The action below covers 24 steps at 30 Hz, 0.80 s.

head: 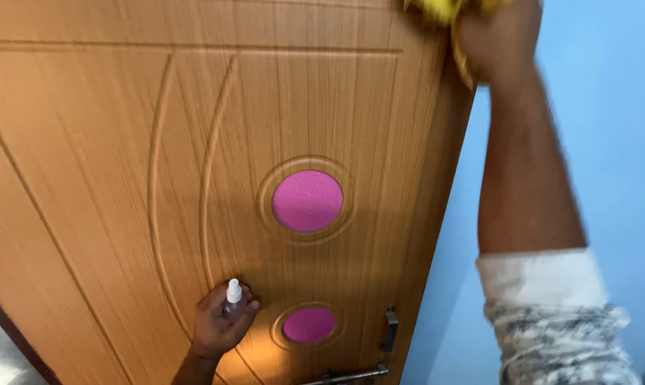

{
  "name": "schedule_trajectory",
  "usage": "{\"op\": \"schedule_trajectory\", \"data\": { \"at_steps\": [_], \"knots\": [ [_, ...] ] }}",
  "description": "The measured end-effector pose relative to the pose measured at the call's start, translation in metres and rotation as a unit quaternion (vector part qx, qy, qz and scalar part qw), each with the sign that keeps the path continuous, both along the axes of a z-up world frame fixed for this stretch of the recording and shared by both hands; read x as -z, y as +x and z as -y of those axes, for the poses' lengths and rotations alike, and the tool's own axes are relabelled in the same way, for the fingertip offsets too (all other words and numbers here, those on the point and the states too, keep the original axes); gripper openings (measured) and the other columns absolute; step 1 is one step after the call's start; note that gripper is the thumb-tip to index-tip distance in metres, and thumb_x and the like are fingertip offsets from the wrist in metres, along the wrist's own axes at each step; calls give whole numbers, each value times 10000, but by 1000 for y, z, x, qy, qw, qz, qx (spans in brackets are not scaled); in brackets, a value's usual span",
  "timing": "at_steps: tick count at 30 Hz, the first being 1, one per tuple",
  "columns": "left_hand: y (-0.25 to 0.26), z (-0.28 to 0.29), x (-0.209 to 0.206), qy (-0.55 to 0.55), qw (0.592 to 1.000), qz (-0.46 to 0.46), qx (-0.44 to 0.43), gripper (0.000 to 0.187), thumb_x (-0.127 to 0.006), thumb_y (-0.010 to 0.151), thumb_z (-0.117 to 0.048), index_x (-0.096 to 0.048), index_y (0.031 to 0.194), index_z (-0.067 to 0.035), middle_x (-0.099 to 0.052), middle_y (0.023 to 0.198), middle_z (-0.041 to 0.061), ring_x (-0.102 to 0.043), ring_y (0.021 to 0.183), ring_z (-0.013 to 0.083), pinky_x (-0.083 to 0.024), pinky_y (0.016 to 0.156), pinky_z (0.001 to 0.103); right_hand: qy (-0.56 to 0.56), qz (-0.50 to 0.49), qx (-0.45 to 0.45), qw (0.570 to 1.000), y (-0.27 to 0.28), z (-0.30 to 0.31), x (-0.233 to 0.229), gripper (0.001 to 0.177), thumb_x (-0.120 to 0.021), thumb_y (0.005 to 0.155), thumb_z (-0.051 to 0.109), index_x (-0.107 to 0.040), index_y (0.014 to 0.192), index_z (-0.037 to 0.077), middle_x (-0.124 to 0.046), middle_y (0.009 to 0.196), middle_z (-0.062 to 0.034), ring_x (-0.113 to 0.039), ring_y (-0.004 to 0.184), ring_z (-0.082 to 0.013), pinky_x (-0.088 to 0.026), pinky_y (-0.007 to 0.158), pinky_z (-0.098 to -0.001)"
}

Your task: The person sprays a liquid from a small bottle onto a yellow cloth and wipes a wooden door with pink circular decorations. The person repeatedly sprays the cloth and wipes different sections of the door surface, including around the handle and decorative circles.

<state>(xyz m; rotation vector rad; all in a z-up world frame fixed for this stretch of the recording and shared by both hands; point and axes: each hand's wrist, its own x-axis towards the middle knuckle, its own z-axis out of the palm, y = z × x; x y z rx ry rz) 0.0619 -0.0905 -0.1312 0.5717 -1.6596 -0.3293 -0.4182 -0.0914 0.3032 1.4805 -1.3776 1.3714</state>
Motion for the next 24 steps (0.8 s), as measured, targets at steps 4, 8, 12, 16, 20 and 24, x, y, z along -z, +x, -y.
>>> {"op": "schedule_trajectory", "data": {
  "at_steps": [4,8,12,16,20,24],
  "knots": [
    [2,1,4,34,998,-18,42,232,-811,798,-52,-676,982,-12,-692,841,46,-643,714,95,-529,614,253,22,-45,128,991,31,-22,181,762,-845,686,105,-607,1410,123,-434,1512,-286,-505,1292,-442,-457,1055,-488],
    [2,0,1,-12,999,-11,49,228,-798,818,-47,-665,998,-5,-691,876,44,-661,773,85,-547,662,243,48,-4,106,993,58,-43,378,1180,-830,531,167,-312,1592,151,-490,1309,-322,-524,1131,-503,-516,865,-562],
    [0,-4,-3,-8,999,-10,44,212,-796,815,-40,-667,980,-5,-688,858,45,-657,761,90,-542,661,244,69,12,76,995,65,-45,495,1081,-879,657,222,-349,1596,164,-534,1179,-222,-554,1054,-432,-527,829,-515],
    [-1,-7,-7,-14,998,-9,54,193,-784,829,-40,-661,974,-10,-692,877,47,-682,797,105,-559,695,252,23,2,62,998,68,-45,472,1012,-894,700,262,-397,1569,117,-561,1110,-187,-573,985,-394,-533,784,-493],
    [0,-9,-11,-24,1000,9,8,216,-801,790,-56,-666,954,-16,-682,847,47,-677,758,113,-552,666,267,-47,9,76,996,76,-33,330,635,-792,976,249,-499,1521,106,-592,1306,-145,-636,1159,-321,-590,861,-409],
    [-3,-5,-5,-21,999,-12,25,224,-800,798,-62,-664,970,-16,-679,856,49,-663,763,114,-549,666,266,-207,11,-52,977,82,-9,143,376,-816,949,104,-631,1275,102,-601,1217,-106,-632,1137,-314,-606,864,-389]
  ]
}}
